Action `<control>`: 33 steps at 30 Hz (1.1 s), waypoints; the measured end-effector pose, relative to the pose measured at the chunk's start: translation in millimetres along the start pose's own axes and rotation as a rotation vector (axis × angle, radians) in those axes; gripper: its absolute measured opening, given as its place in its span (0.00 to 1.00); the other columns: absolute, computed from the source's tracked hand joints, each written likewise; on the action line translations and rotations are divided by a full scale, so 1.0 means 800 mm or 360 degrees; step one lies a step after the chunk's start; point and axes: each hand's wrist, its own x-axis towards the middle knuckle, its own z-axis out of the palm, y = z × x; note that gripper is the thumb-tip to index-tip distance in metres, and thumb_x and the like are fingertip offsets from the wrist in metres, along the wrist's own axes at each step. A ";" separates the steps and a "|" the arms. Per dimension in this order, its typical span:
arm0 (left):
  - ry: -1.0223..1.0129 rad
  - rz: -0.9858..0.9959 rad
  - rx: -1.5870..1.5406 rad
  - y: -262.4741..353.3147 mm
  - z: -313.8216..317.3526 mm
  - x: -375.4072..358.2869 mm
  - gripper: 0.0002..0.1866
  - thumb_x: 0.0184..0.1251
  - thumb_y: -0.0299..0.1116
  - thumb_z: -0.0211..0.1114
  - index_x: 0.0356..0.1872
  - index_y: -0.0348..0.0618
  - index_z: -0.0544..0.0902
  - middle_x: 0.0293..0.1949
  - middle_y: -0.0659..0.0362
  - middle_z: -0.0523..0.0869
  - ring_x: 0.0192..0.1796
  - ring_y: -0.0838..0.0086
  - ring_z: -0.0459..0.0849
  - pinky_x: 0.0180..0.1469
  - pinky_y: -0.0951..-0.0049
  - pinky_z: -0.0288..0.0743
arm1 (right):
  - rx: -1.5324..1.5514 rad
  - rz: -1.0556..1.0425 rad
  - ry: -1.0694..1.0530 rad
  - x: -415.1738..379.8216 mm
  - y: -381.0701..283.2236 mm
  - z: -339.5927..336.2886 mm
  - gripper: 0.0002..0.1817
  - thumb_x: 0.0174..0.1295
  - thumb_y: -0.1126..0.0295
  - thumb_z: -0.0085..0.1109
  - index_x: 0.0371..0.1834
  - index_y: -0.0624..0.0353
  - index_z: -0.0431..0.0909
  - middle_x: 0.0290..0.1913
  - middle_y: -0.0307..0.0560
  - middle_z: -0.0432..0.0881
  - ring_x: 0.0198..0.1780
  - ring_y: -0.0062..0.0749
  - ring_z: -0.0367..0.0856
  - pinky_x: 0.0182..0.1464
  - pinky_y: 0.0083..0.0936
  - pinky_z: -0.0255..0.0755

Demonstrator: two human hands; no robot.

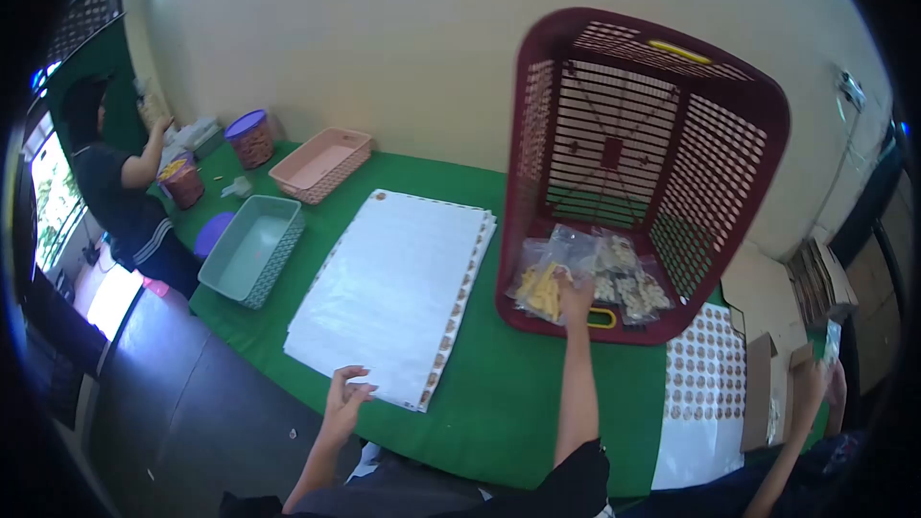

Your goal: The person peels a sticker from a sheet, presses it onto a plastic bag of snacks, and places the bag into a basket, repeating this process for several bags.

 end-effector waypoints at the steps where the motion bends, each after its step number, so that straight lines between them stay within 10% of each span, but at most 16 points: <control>1: 0.0132 -0.0031 0.0000 0.003 -0.022 -0.006 0.17 0.58 0.28 0.56 0.47 0.36 0.64 0.39 0.54 0.74 0.38 0.75 0.75 0.40 0.78 0.70 | 0.0007 -0.0007 -0.0046 0.007 0.000 0.008 0.24 0.45 0.63 0.65 0.40 0.67 0.66 0.38 0.48 0.74 0.38 0.27 0.72 0.41 0.22 0.67; 9: 0.0810 -0.0182 0.0038 -0.032 -0.170 -0.024 0.09 0.59 0.29 0.53 0.39 0.36 0.70 0.32 0.58 0.75 0.34 0.78 0.76 0.36 0.80 0.68 | -0.0003 -0.0076 -0.0234 0.056 0.002 0.056 0.27 0.51 0.68 0.57 0.49 0.71 0.58 0.45 0.55 0.71 0.44 0.33 0.70 0.47 0.28 0.63; 13: 0.0758 -0.0176 0.0012 -0.045 -0.215 0.020 0.10 0.58 0.29 0.55 0.39 0.37 0.70 0.33 0.58 0.75 0.34 0.78 0.75 0.36 0.81 0.68 | -0.0449 -0.0509 0.0861 0.057 -0.044 0.033 0.25 0.54 0.69 0.53 0.51 0.69 0.56 0.51 0.56 0.62 0.49 0.32 0.65 0.49 0.25 0.61; 18: 0.0420 -0.0155 0.0199 -0.038 -0.245 0.102 0.11 0.57 0.29 0.57 0.38 0.35 0.71 0.36 0.56 0.76 0.36 0.74 0.76 0.36 0.78 0.70 | -0.0047 -0.0821 0.0934 -0.090 -0.204 0.067 0.17 0.57 0.71 0.50 0.48 0.65 0.61 0.44 0.48 0.67 0.46 0.31 0.66 0.50 0.23 0.61; 23: 0.0035 -0.0048 0.0411 -0.055 -0.267 0.180 0.12 0.56 0.32 0.57 0.38 0.36 0.72 0.36 0.54 0.76 0.39 0.69 0.77 0.38 0.73 0.71 | -0.0003 -0.1252 0.0484 -0.159 -0.233 0.192 0.13 0.55 0.77 0.46 0.45 0.64 0.63 0.42 0.45 0.67 0.42 0.25 0.68 0.45 0.21 0.64; 33: -0.0247 0.0352 0.1088 -0.107 -0.277 0.264 0.09 0.53 0.35 0.57 0.35 0.45 0.76 0.36 0.57 0.75 0.44 0.64 0.70 0.47 0.67 0.58 | 0.0545 -0.0347 -0.0299 -0.098 -0.203 0.393 0.09 0.54 0.75 0.50 0.38 0.63 0.67 0.33 0.41 0.70 0.35 0.22 0.69 0.36 0.17 0.67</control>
